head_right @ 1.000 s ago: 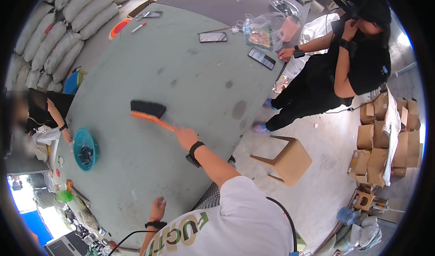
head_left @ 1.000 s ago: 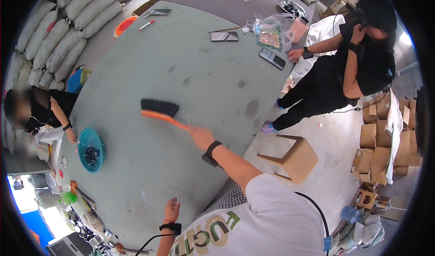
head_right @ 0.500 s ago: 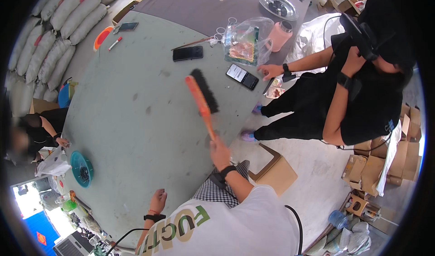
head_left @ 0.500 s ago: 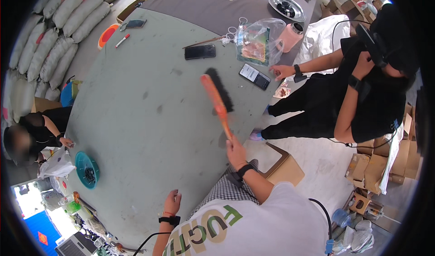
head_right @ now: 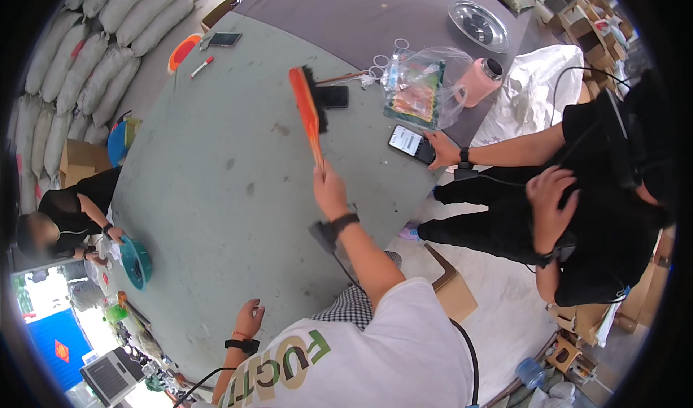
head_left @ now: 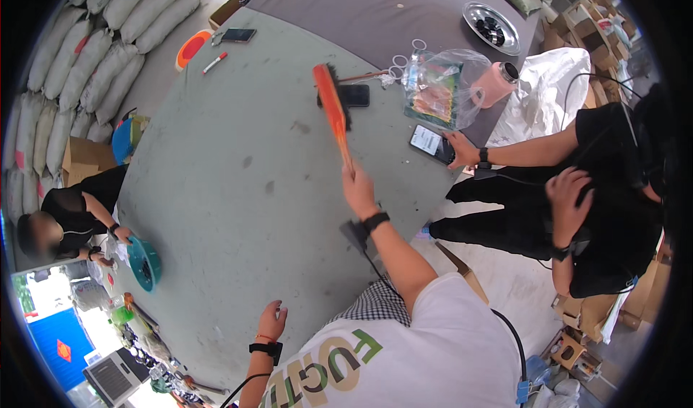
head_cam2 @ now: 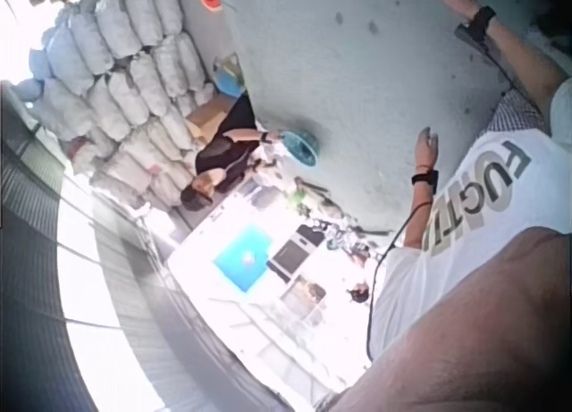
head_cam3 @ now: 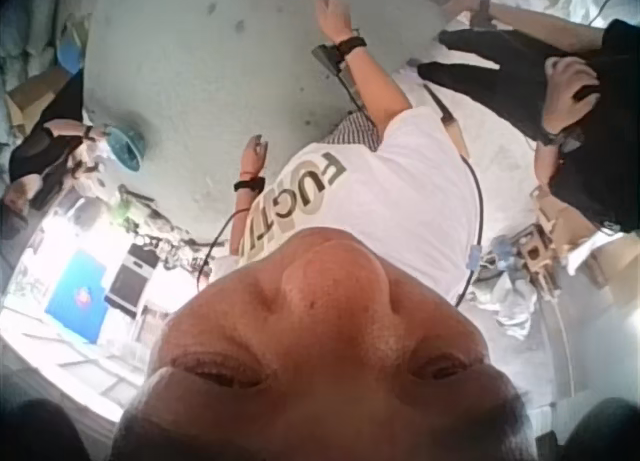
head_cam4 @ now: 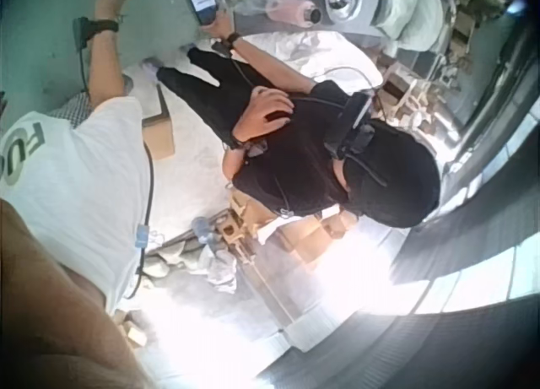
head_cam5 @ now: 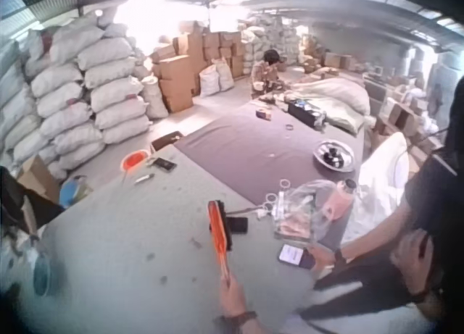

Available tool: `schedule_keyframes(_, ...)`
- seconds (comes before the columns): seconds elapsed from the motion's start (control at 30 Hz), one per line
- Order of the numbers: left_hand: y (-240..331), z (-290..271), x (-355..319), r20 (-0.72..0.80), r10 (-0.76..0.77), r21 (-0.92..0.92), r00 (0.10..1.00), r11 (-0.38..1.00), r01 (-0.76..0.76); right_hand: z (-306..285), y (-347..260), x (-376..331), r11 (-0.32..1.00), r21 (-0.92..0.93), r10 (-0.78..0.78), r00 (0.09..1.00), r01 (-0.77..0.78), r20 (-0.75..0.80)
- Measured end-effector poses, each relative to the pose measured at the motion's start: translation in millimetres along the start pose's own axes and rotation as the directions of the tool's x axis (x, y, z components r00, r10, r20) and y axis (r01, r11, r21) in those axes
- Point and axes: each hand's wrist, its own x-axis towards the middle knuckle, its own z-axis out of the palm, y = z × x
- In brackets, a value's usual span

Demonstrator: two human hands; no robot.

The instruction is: Organizing and cleaning manufactured parts at a workstation.

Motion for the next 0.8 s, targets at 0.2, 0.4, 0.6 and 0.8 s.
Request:
schedule_keyframes(0.2, -13.2, 4.0, -14.3, 0.074, -0.135, 0.026, 0.988, 0.991, 0.133, -0.7, -22.0, 58.3, 0.751, 0.515, 0.318, 0.910, -0.412, 0.264)
schedule_keyframes(0.4, -7.9, 16.5, 10.7, 0.142, -0.140, -0.032, 0.980, 0.989, 0.146, -30.8, -6.0, -34.5, 0.513, 0.506, 0.490, 0.721, -0.693, 0.490)
schedule_keyframes(0.6, 39.4, 32.6, 133.4, -0.270, -0.008, -0.084, 0.963, 0.996, -0.015, -18.9, 56.3, -70.4, 0.700, -0.184, 0.500, 0.291, -0.690, 0.815)
schedule_keyframes(0.8, 157.3, -9.9, 283.4, -0.265, 0.264, 0.201, 0.927, 0.956, -0.214, -5.9, 80.7, 95.6, 0.963, -0.267, 0.037, 0.972, 0.027, 0.231)
